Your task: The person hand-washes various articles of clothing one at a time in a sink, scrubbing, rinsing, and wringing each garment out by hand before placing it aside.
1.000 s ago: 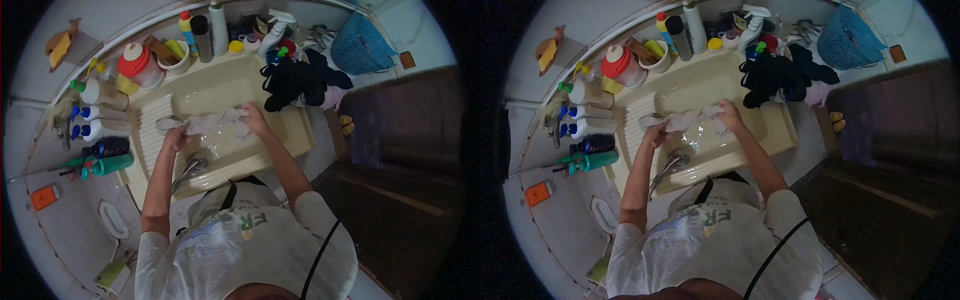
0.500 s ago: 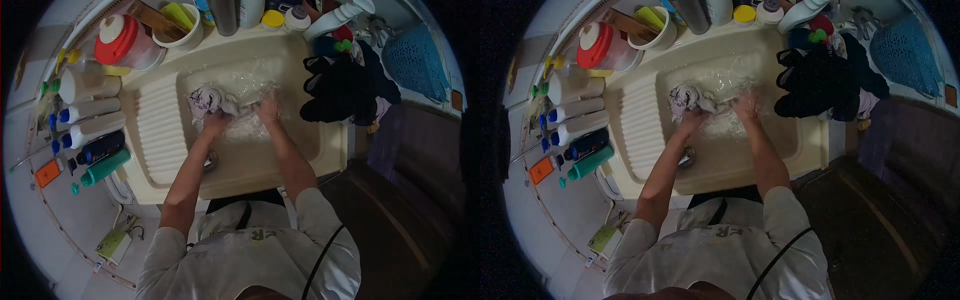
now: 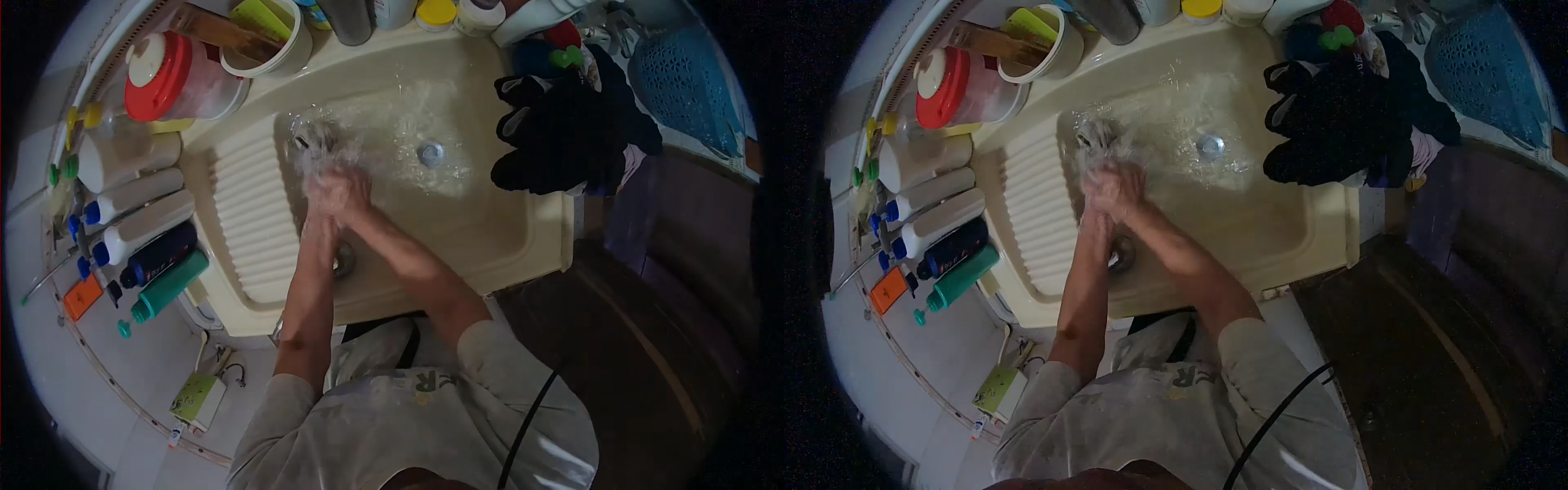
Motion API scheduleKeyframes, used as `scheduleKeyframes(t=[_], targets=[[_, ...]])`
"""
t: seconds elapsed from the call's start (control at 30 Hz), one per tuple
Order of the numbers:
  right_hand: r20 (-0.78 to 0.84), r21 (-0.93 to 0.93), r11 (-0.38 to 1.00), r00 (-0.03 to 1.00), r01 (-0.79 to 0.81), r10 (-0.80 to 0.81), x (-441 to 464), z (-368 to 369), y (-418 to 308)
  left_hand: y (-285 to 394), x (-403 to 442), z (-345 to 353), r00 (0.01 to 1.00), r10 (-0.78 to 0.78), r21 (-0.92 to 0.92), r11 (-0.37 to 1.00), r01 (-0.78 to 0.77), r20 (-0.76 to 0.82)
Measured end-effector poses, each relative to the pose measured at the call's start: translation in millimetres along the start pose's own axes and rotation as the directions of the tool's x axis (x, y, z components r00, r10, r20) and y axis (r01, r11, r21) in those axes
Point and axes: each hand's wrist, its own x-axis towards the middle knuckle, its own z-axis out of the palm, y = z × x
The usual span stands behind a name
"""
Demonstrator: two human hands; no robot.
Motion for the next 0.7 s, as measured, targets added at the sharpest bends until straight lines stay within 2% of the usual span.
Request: scheduleKeyframes(t=[0.03,0.07,0.1,0.13,0.17,0.2,0.23,0.27,0.3,0.33,0.37,0.4,0.43,0.47,0.5,0.53,0.57,0.6,0.63,0.67,0.7], targets=[[0.020,0.028,1.000,1.000,0.004,-0.005,11.4,-8.5,3.7,6.9,24.8,-33.5,0.953,0.277,0.460,0.866,-0.195,-0.119],[0.038,0.049,0.999,0.999,0.021,-0.023,22.9,-16.1,11.4,-27.0,2.4,21.9,0.954,0.279,0.454,0.868,-0.200,-0.114],[0.030,0.021,0.999,0.999,0.026,-0.027,25.1,-18.6,29.2,-18.6,5.6,74.2,0.933,0.108,0.360,0.933,0.025,-0.344],[0.152,-0.091,0.983,0.973,-0.161,0.174,33.6,-32.4,55.4,-16.8,9.6,131.5,0.838,-0.078,0.215,0.950,0.227,-0.539],[0.196,-0.322,0.912,0.925,-0.254,0.326,47.6,-57.8,79.5,-17.0,-3.6,145.7,0.925,-0.147,0.352,0.894,0.276,-0.351],[0.192,-0.535,0.786,0.861,-0.310,0.470,61.5,-81.8,98.4,-18.1,-17.8,169.3,0.912,-0.114,0.416,0.862,0.288,-0.395],[0.159,-0.662,0.701,0.864,-0.266,0.478,62.9,-97.9,112.3,-20.4,-31.9,197.3,0.895,-0.079,0.474,0.827,0.304,-0.438],[0.129,-0.776,0.593,0.868,-0.213,0.480,62.3,-104.7,119.7,-19.6,-39.7,224.9,0.867,-0.118,0.518,0.760,0.393,-0.484],[0.135,-0.779,0.592,0.868,-0.206,0.478,55.0,-101.0,115.0,-19.3,-45.0,220.6,0.867,-0.117,0.513,0.765,0.389,-0.485],[0.088,-0.799,0.601,0.992,0.017,0.090,41.7,-96.0,107.9,-18.0,-49.1,211.7,0.843,-0.057,0.535,0.749,0.390,-0.535],[0.054,-0.825,0.520,0.946,0.222,-0.319,32.6,-89.8,106.6,-15.6,-51.6,202.6,0.816,0.006,0.560,0.730,0.392,-0.579],[0.053,-0.824,0.520,0.944,0.225,-0.325,-14.1,-45.0,182.9,-13.2,-53.4,192.7,0.817,0.012,0.563,0.731,0.386,-0.576],[0.545,-0.701,0.550,0.838,0.454,0.002,-43.7,19.3,246.5,-10.7,-55.8,181.9,0.774,-0.019,0.454,0.801,0.391,-0.633],[0.496,-0.525,0.807,0.868,0.271,0.031,-9.2,-51.3,111.2,-8.1,-59.9,174.7,0.726,-0.058,0.337,0.859,0.386,-0.685],[0.497,-0.520,0.807,0.867,0.278,0.021,-2.3,-51.2,109.8,-4.9,-62.1,175.6,0.728,-0.050,0.340,0.861,0.378,-0.684],[0.394,-0.575,0.818,0.885,0.029,0.246,5.8,-51.8,113.8,-2.4,-64.2,178.2,0.721,-0.080,0.299,0.874,0.383,-0.688],[0.283,-0.604,0.765,0.838,-0.223,0.468,15.5,-59.5,95.7,-1.5,-67.5,184.8,0.713,-0.116,0.254,0.884,0.391,-0.692],[0.225,-0.477,0.806,0.838,-0.350,0.497,24.0,-64.0,74.9,-1.9,-70.1,191.8,0.712,-0.118,0.251,0.886,0.390,-0.692],[0.220,-0.480,0.806,0.843,-0.345,0.492,26.6,-59.0,54.3,0.1,-66.6,208.4,0.708,-0.185,0.132,0.921,0.368,-0.682],[0.350,-0.290,0.915,0.859,-0.279,0.373,24.5,-51.9,34.9,2.5,-62.8,217.7,0.706,-0.254,0.008,0.938,0.346,-0.661],[0.454,-0.081,0.973,0.862,-0.214,0.227,19.7,-48.9,13.3,2.6,-59.0,209.4,0.712,-0.256,0.007,0.939,0.345,-0.654]])
